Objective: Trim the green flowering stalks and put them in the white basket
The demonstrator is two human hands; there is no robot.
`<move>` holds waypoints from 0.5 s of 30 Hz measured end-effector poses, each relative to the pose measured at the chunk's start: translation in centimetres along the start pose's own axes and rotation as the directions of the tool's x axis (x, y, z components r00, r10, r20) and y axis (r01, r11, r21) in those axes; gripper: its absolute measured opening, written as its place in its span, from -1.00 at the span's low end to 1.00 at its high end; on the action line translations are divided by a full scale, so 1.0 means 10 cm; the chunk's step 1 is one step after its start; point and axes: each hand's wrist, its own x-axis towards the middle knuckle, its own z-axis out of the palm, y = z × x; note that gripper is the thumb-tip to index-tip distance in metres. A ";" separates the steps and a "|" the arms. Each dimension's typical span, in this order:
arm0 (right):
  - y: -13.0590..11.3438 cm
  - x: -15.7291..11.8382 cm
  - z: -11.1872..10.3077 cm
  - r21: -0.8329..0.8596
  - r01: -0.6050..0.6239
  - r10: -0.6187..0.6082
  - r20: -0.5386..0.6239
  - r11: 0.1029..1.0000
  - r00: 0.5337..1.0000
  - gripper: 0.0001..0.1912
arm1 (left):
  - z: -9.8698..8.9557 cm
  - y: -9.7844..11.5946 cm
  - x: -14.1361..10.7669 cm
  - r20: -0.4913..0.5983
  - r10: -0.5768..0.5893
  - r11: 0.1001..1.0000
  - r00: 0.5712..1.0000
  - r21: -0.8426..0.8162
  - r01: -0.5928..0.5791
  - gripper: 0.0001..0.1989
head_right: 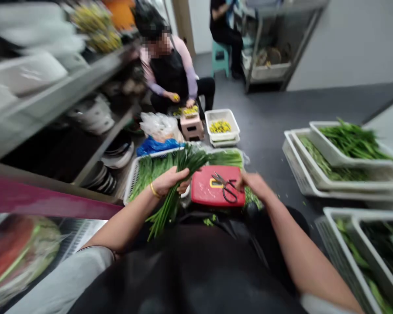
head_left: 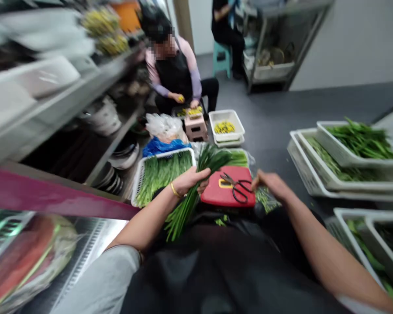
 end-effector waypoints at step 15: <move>-0.43 0.34 1.79 0.390 -0.249 0.000 0.538 0.886 0.843 -0.28 | -0.38 0.60 0.72 -0.665 0.356 0.773 0.656 -0.185 -0.607 -0.56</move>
